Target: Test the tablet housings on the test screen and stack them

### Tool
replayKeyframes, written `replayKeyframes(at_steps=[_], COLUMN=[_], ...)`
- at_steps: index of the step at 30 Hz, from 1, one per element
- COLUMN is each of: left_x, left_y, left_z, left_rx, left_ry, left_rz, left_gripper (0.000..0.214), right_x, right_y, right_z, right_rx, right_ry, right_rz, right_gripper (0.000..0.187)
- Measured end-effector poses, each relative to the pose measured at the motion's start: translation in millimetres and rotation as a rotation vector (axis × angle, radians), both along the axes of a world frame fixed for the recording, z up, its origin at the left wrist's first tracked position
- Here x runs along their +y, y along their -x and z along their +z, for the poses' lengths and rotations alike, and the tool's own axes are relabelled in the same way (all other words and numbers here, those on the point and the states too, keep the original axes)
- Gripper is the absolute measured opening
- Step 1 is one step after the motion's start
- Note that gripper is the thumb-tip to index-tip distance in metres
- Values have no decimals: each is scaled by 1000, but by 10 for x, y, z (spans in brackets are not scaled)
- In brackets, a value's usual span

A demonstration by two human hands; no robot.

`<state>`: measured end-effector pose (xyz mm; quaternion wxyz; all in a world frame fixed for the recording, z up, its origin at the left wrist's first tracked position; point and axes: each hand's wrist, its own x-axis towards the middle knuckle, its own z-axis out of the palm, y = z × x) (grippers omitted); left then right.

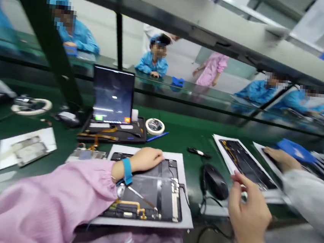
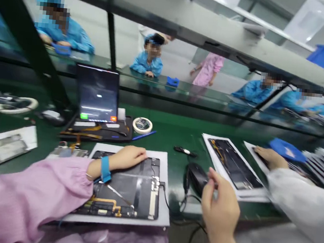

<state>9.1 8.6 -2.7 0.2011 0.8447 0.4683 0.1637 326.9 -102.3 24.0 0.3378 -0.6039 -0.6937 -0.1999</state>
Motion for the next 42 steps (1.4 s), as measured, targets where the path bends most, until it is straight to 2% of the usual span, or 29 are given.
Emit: replayKeyframes(at_steps=[2,4,6,8,13,21,31,42], left_x=[23,39,39,32,28,39,44,37], left_y=[-9,-11,-11,-11,-12,-8,-12,-2], left_z=[7,16,28,42,51,7,-5,4], left_rx=[18,30,37,46,46,33,6,19], left_ry=[-19,-25,-23,-19,-5,-22,-10,-14], left_rz=[9,18,24,25,15,13,24,14], left_gripper=[34,34,33,33,34,36,32,33], right_x=[400,613,661,629,596,603,582,566], right_y=[-175,-323,-421,-463,-458,-466,-409,-409], right_z=[-187,-395,-553,-625,-615,-627,-602,-562], right_rx=[-78,-93,-107,-106,-55,-23,-29,-5], right_ry=[86,147,213,234,239,268,285,273], right_rz=[27,107,160,126,-6,-12,58,11], right_gripper=[44,53,58,59,66,67,63,60])
